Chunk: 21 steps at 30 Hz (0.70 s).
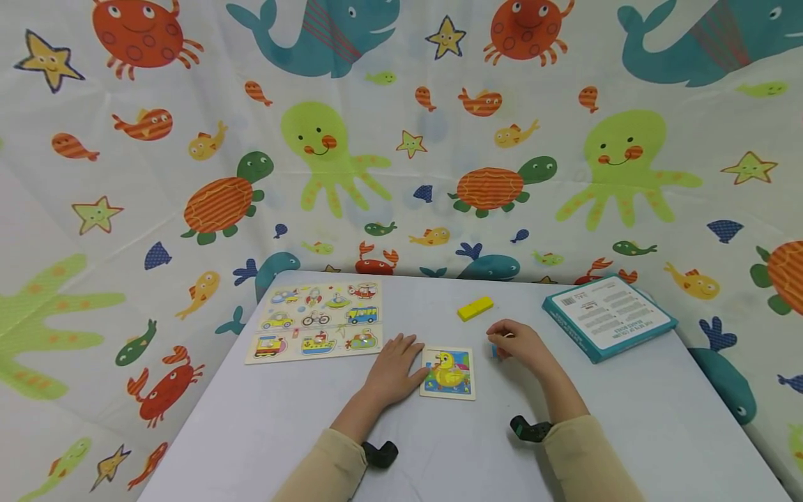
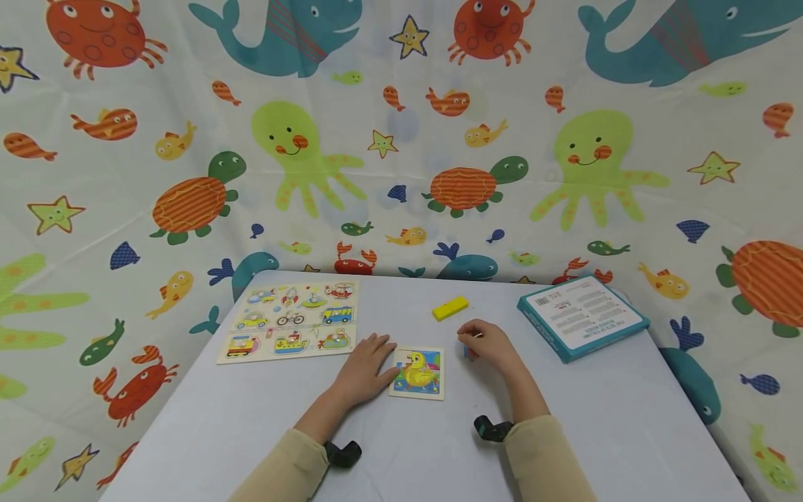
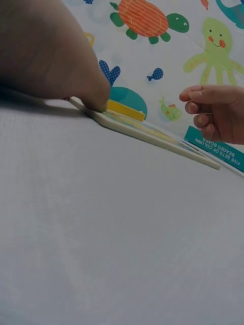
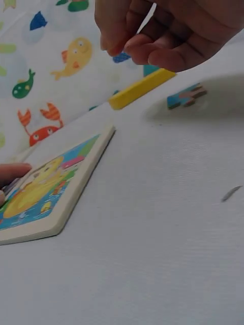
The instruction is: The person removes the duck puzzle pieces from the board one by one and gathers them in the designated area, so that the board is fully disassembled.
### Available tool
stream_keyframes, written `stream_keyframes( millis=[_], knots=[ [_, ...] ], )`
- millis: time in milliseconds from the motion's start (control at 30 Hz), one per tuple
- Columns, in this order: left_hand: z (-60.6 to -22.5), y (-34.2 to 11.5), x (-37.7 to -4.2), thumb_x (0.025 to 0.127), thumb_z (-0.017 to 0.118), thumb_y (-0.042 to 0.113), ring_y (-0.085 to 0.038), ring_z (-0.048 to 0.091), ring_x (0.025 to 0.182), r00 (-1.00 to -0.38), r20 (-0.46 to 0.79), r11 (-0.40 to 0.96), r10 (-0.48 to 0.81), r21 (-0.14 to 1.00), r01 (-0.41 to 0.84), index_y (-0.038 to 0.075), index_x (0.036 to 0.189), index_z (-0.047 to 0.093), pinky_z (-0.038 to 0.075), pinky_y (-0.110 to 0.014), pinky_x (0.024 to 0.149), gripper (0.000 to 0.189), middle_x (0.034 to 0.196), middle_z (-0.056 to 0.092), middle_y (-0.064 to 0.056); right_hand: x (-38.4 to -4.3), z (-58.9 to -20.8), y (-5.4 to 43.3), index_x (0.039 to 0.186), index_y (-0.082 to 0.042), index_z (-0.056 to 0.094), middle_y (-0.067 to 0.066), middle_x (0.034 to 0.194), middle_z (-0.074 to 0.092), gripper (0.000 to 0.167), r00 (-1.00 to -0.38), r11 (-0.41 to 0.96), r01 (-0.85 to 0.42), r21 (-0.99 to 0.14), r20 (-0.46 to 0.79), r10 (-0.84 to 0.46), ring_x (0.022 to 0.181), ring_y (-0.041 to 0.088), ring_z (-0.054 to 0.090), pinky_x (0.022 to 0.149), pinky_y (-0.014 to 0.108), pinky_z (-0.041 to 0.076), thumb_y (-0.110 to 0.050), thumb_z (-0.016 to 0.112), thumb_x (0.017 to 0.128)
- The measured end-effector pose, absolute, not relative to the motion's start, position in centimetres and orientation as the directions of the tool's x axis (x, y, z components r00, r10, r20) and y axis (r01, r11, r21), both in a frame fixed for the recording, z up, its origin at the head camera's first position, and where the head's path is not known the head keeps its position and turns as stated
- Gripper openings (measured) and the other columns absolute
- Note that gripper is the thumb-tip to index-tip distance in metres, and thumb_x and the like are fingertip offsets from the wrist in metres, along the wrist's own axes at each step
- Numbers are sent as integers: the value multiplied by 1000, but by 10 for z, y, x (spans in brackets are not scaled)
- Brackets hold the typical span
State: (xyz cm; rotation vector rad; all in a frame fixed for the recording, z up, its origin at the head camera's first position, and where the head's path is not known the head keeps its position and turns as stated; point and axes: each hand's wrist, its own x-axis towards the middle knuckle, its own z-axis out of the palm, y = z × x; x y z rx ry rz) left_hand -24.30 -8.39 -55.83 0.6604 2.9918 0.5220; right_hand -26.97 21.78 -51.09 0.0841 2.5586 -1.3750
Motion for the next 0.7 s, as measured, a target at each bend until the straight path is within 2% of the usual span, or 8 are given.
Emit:
stream_keyframes(
  millis=[200, 467, 700],
  knots=[
    [-557, -84, -243, 97, 49, 56, -28, 23, 152, -910, 35, 854, 414, 330, 402, 21, 150, 44, 18, -47, 126, 63, 159, 36, -3, -270, -509, 191, 115, -11, 66, 9, 95, 64, 24, -965, 558, 143, -817, -241, -105, 77, 22, 58, 68, 26, 53, -25, 65, 96],
    [-558, -84, -244, 97, 49, 57, -27, 22, 152, -911, 29, 853, 412, 337, 397, 22, 149, 45, 17, -47, 126, 63, 160, 35, -3, -274, -513, 164, 108, -14, 70, 4, 98, 64, 20, -946, 595, 25, -803, -211, -245, 87, 20, 56, 73, 27, 54, -25, 69, 92],
    [-561, -84, -245, 98, 47, 57, -27, 21, 153, -912, 32, 859, 409, 325, 396, 23, 150, 44, 17, -47, 126, 62, 160, 35, -2, -276, -518, 149, 104, -17, 70, 3, 90, 63, 15, -928, 593, -8, -805, -215, -305, 74, 19, 58, 67, 26, 52, -26, 69, 92]
  ],
)
